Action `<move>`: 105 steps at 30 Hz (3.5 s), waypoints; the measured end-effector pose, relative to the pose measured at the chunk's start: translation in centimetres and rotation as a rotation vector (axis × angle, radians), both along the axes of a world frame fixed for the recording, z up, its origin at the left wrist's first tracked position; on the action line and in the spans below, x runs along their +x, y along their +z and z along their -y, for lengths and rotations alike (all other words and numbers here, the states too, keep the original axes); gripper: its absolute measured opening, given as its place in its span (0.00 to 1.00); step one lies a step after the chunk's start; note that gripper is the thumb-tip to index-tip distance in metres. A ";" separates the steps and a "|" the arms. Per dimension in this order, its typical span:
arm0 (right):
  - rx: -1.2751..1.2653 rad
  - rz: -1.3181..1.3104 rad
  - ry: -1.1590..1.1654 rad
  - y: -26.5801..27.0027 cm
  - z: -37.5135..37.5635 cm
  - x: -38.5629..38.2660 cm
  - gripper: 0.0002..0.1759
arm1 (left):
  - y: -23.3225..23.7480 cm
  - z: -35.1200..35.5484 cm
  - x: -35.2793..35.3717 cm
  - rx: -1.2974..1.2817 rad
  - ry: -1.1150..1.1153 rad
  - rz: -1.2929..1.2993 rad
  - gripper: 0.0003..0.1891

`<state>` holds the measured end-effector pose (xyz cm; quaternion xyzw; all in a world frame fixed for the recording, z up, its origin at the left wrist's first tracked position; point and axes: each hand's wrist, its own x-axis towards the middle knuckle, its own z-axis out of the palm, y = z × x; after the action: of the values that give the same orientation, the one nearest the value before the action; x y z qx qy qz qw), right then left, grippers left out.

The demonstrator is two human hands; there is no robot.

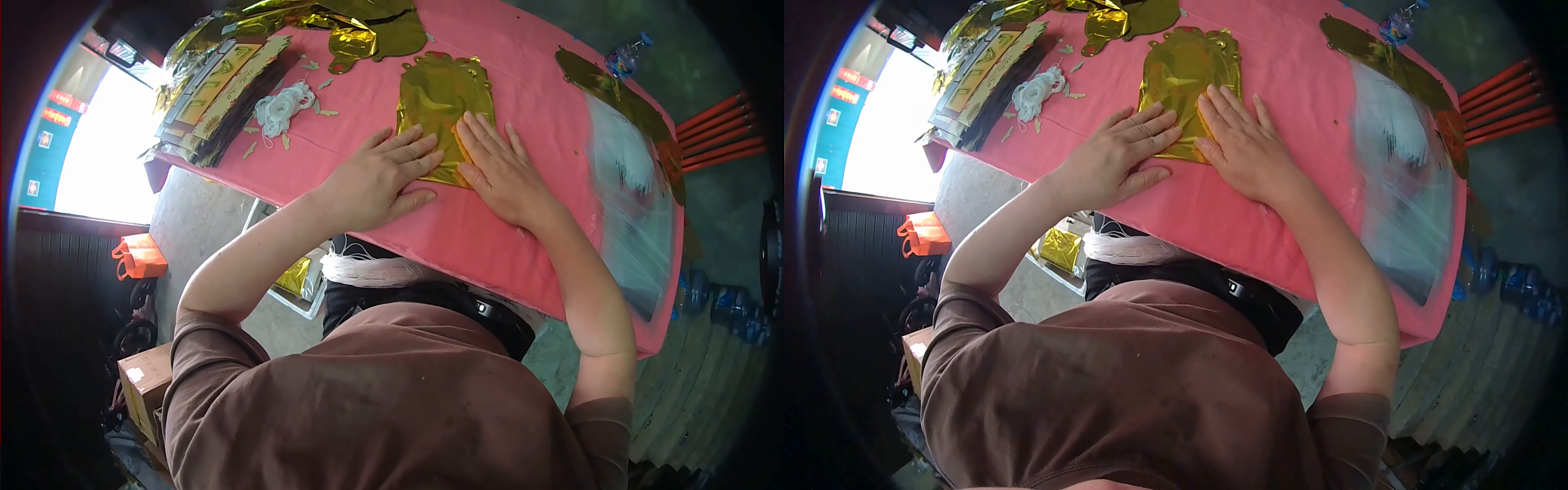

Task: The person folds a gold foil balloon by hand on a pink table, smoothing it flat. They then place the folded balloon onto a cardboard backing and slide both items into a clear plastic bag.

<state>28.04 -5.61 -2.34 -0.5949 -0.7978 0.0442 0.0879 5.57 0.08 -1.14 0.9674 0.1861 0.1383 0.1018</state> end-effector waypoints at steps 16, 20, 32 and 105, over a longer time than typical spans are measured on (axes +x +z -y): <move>-0.032 0.037 -0.027 0.0 0.2 -0.1 0.32 | 0.2 -0.7 -0.6 -0.184 -0.061 0.169 0.25; -0.028 0.036 -0.022 0.0 0.2 -0.1 0.32 | 1.6 -2.8 -1.6 -0.492 0.083 0.247 0.20; -0.034 0.054 -0.036 0.3 0.3 -0.3 0.32 | 0.3 -5.2 -1.9 -0.042 -0.004 0.177 0.14; -0.029 0.055 -0.077 -0.2 0.2 -0.3 0.32 | 2.3 -0.4 -0.5 -0.356 0.448 -0.050 0.12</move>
<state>27.74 -5.83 -2.58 -0.6273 -0.7757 0.0362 0.0591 5.06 0.47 1.15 0.8723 0.4188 0.0986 0.2322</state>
